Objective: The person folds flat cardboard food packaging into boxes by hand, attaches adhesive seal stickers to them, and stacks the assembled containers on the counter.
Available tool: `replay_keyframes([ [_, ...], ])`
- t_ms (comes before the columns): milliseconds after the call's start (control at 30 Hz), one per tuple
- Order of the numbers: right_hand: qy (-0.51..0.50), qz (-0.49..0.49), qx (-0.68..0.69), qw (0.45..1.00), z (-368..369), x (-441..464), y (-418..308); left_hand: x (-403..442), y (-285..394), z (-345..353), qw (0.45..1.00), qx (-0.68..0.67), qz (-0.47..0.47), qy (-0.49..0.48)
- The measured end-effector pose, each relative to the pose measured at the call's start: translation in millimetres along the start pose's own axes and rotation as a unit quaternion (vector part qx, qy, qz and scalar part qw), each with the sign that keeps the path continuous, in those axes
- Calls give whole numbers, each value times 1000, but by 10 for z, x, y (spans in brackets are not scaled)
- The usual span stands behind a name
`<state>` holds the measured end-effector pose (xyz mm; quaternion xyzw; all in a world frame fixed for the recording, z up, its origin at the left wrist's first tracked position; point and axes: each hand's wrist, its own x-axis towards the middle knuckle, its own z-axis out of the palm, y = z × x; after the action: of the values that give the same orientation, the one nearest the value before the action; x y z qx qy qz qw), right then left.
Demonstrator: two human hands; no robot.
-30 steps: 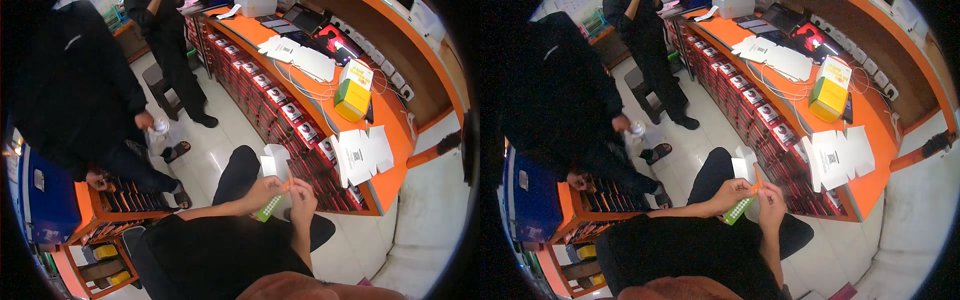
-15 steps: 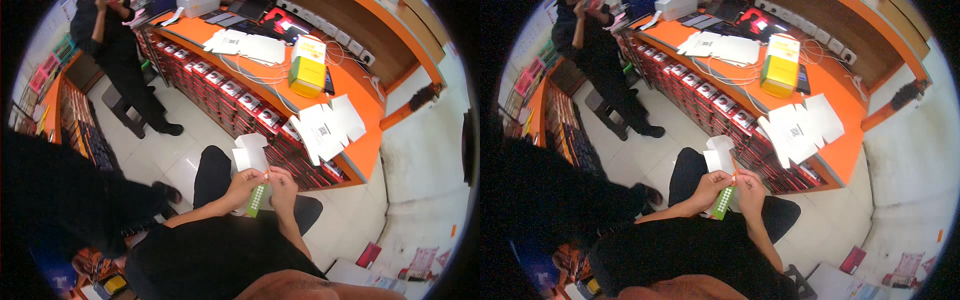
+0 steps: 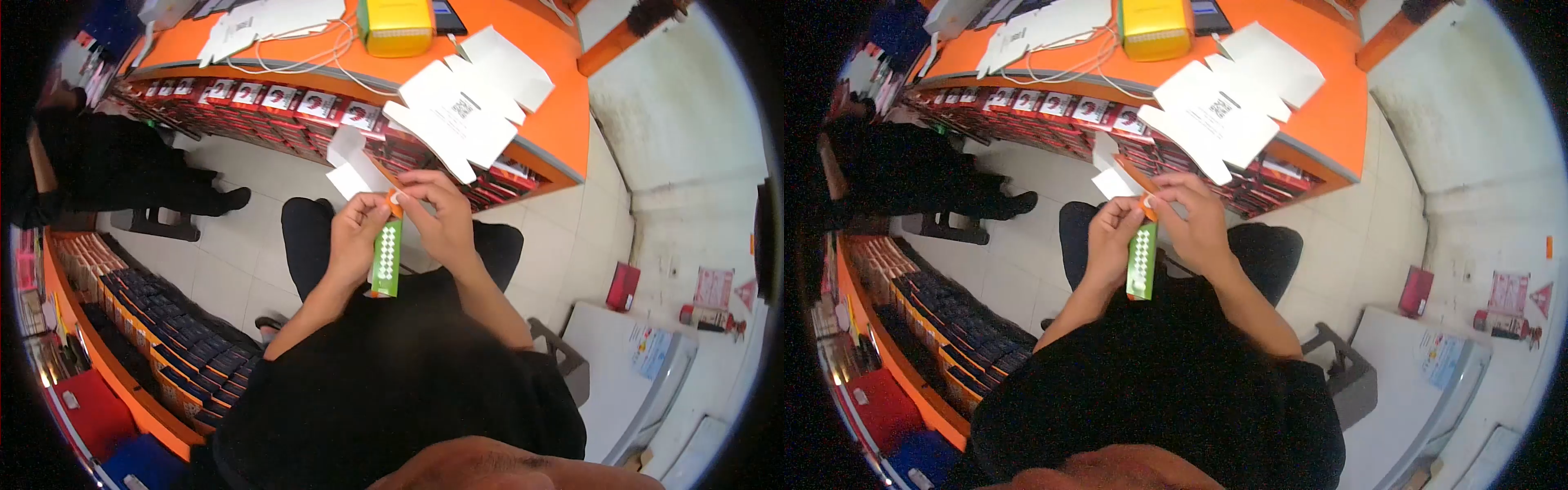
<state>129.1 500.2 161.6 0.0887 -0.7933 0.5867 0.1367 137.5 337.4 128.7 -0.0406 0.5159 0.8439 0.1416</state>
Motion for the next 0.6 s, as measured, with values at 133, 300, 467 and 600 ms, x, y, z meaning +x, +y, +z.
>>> replay_keyframes([
  [133, 3, 19, 35, 999, 8, -50, -18, -22, 44, 13, 1000, -7, 5, 0],
  [300, -10, 44, 88, 995, 74, -197, 19, -131, -2, -81, 999, -39, -12, -3],
  [467, -42, -21, 14, 999, 91, -260, -23, -194, -45, -152, 996, -89, 17, -10],
  [600, -41, -66, 3, 997, 168, -292, -84, -211, -128, -232, 986, -165, 7, -19],
])
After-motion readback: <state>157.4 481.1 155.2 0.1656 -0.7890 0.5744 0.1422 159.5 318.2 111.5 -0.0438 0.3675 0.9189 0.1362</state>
